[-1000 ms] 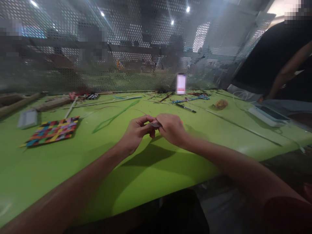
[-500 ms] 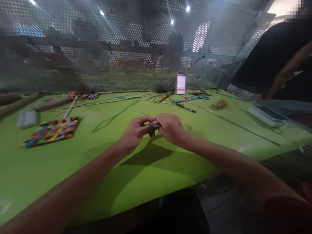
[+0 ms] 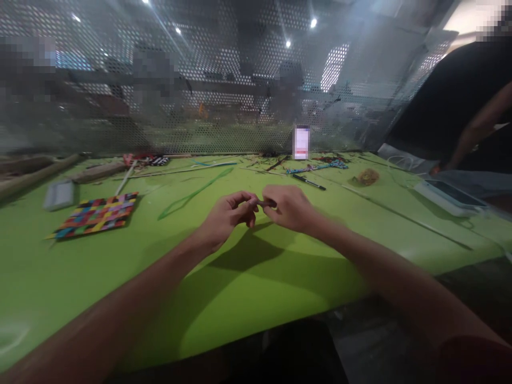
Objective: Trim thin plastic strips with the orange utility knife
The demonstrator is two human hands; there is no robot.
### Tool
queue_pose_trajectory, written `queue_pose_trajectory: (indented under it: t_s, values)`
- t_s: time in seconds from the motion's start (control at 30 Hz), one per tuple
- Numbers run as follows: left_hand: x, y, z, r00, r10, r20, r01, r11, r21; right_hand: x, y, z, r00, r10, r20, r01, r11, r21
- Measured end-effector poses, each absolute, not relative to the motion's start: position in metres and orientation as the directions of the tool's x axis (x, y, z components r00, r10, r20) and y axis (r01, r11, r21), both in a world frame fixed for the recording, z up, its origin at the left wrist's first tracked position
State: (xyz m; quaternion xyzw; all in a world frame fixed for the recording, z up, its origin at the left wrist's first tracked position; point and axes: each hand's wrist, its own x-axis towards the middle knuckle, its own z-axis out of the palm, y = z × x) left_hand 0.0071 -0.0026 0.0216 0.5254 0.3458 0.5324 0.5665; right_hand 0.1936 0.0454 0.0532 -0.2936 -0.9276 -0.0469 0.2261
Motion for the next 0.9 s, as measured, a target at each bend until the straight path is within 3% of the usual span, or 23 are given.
queue_pose_trajectory:
  t_s: [0.13, 0.27, 0.57, 0.9]
  values:
    - [0.004, 0.001, 0.022, 0.151, 0.978, 0.144, -0.202, -0.112, 0.973, 0.201, 0.052, 0.064, -0.737, 0.403, 0.542, 0.384, 0.910, -0.156]
    - [0.005, 0.001, 0.022, 0.163, 0.976, 0.142, -0.170, -0.114, 0.979, 0.202, 0.053, 0.061, -0.763, 0.338, 0.552, 0.312, 0.939, -0.144]
    - [0.006, 0.001, 0.023, 0.176, 0.972, 0.156, -0.117, -0.136, 0.984, 0.200, 0.055, 0.052, -0.773, 0.268, 0.575, 0.286, 0.956, -0.061]
    - [0.007, 0.002, 0.019, 0.182, 0.971, 0.154, -0.116, -0.134, 0.984, 0.199, 0.046, 0.055, -0.765, 0.311, 0.563, 0.330, 0.941, -0.071]
